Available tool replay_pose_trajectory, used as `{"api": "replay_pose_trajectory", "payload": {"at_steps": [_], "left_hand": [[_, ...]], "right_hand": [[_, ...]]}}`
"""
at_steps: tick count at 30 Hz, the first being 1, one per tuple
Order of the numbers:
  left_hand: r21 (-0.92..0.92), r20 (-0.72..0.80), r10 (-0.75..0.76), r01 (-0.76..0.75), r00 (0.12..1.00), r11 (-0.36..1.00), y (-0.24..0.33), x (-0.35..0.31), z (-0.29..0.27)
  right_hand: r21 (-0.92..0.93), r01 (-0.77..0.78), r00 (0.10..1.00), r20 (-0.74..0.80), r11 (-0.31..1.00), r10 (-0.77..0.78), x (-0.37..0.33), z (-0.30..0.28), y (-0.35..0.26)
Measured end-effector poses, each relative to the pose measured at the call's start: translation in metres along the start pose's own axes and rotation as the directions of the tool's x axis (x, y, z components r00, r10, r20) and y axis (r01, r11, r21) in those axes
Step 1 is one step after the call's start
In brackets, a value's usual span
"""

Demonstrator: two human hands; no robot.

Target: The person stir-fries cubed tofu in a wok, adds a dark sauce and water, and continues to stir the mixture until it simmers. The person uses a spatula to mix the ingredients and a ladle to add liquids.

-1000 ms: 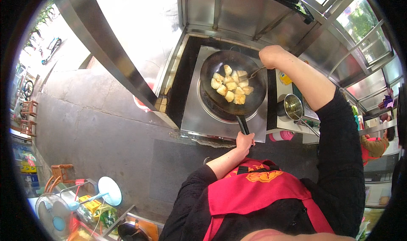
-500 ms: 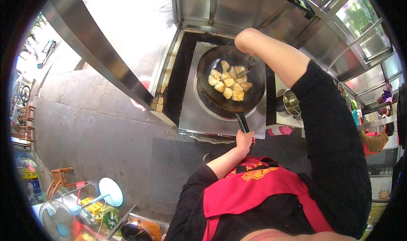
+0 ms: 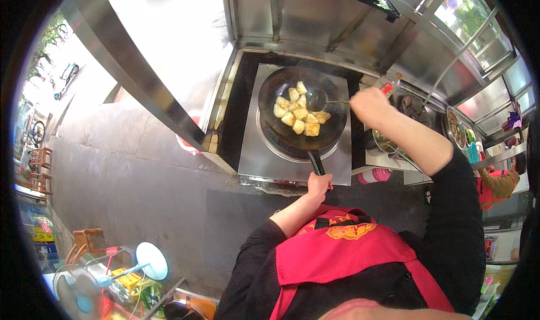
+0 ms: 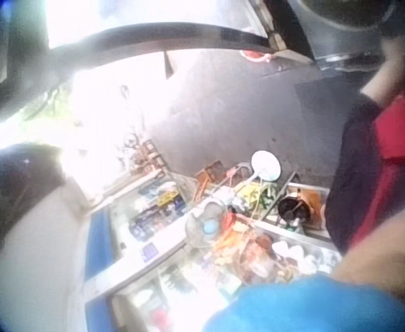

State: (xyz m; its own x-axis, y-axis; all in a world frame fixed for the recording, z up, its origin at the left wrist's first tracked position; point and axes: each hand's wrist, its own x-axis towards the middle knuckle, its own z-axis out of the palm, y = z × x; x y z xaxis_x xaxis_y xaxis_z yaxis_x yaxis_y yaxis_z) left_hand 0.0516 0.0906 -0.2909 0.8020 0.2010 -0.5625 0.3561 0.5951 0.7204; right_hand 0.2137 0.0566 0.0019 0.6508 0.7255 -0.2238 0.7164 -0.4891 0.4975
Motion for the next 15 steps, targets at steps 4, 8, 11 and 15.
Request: {"api": "replay_pose_trajectory", "payload": {"at_steps": [4,8,11,15], "left_hand": [[0.05,0.016,-0.019,0.018,1.0,0.999,0.019,-0.009,0.0],[0.146,0.052,-0.05,0.041,0.997,0.988,0.032,-0.017,0.001],[0.171,0.095,-0.038,0.021,0.995,0.985,0.019,-0.003,-0.012],[0.265,0.081,-0.045,0.022,0.996,0.964,0.028,-0.005,-0.016]], "right_hand": [[-0.026,-0.063,0.995,0.075,0.998,0.065,-0.065,-0.01,0.046],[0.095,-0.046,0.997,0.065,0.994,0.04,-0.078,0.046,0.048],[0.239,-0.17,0.984,0.086,0.956,0.153,-0.058,0.119,0.027],[0.302,-0.099,0.977,-0.152,0.948,0.151,-0.047,0.123,0.037]]}}
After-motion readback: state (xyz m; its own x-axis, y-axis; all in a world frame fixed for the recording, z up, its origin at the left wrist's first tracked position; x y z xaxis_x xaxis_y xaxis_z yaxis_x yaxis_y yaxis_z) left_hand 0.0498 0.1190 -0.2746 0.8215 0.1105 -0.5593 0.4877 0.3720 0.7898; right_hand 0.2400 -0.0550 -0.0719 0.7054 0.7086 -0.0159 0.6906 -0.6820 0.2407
